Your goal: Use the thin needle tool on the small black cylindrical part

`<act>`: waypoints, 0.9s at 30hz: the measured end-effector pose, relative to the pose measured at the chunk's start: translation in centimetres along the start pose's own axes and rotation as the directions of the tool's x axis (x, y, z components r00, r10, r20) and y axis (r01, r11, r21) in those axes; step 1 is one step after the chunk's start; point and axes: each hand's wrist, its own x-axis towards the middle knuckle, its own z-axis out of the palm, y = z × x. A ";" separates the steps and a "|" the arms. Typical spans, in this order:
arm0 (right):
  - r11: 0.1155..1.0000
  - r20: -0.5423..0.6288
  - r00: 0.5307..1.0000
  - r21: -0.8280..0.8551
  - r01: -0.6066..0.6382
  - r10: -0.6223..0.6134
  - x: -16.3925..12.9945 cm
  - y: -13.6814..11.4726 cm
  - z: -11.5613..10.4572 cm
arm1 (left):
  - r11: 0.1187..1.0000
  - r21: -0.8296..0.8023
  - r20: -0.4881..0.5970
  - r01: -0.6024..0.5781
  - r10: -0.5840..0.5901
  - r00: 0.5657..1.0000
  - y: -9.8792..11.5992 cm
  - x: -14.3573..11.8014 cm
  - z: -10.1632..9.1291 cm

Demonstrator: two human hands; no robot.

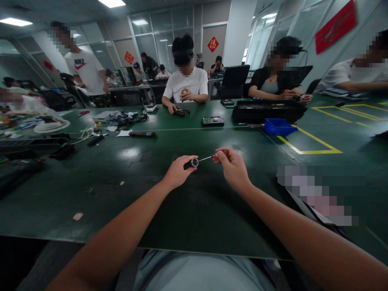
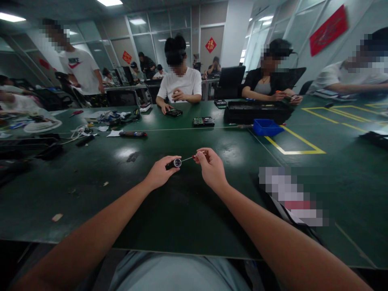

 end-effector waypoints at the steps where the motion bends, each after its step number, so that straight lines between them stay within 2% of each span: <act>1: 1.000 0.009 1.000 0.005 -0.004 0.004 0.0 0.0 0.0 | 1.000 0.001 0.001 0.004 -0.004 1.000 0.0 0.0 0.0; 10: 1.000 -0.017 1.000 -0.009 -0.019 0.019 0.2 0.6 0.1 | 1.000 0.007 0.004 -0.012 0.012 1.000 0.2 0.1 -0.1; 16: 0.946 -0.022 1.000 -0.324 -0.004 -0.003 -0.1 -0.7 -0.4 | 1.000 0.025 -0.005 0.012 -0.012 1.000 0.3 0.0 -0.2; 20: 0.909 0.007 0.998 -0.412 0.061 -0.063 -0.4 -1.1 -0.5 | 1.000 0.011 -0.004 -0.006 0.006 1.000 -0.2 0.0 -0.1; 27: 0.904 0.156 0.969 -0.357 0.236 -0.192 -0.6 -1.1 -0.4 | 1.000 0.007 -0.011 -0.023 0.023 1.000 -0.9 -0.1 0.0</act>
